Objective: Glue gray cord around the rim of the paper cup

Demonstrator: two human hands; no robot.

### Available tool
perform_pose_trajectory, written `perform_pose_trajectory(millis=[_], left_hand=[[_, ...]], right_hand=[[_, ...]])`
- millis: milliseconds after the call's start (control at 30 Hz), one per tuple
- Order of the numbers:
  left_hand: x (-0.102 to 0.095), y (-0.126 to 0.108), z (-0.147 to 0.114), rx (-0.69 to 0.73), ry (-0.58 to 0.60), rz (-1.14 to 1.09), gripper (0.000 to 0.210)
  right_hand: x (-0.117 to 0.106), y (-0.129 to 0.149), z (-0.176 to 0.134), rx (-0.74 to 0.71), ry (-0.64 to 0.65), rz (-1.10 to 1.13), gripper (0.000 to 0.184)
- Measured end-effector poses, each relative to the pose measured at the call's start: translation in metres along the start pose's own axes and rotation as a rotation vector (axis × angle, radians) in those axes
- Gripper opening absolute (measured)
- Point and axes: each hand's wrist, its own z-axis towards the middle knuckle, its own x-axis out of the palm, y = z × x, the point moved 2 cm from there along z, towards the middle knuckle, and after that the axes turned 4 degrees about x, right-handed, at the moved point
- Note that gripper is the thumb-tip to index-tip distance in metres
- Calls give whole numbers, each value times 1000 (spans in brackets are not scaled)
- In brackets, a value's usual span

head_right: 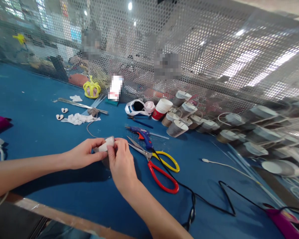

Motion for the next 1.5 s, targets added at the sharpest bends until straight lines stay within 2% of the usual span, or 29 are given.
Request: perform_pose_trajectory(millis=[233, 400, 567, 733, 833, 900, 1000, 1133, 1267, 1500], left_hand=[[0, -3, 1, 4, -2, -89, 9], [0, -3, 0, -5, 15, -100, 10], [-1, 3, 0, -20, 51, -143, 13], [0, 10, 2, 21, 73, -203, 17], [1, 11, 2, 21, 86, -242, 16], [1, 10, 2, 4, 82, -273, 14], [0, 9, 1, -2, 73, -248, 12], [-1, 10, 2, 15, 68, -198, 10], [0, 11, 2, -32, 100, -220, 12], [-1, 8, 1, -26, 110, -192, 11]], right_hand=[[0, 3, -2, -65, -17, -34, 12], [-7, 1, 2, -69, 25, 84, 12], [-20, 13, 22, -37, 131, 131, 12], [-17, 46, 54, -150, 261, 129, 5], [-11, 54, 74, -213, 427, 86, 14], [-15, 45, 87, -184, 440, -32, 21], [-38, 9, 100, 1, 232, -274, 26], [-69, -50, 96, 232, 74, -488, 27], [-70, -87, 80, 362, 156, -618, 17], [-50, -99, 73, 455, 239, -627, 28]])
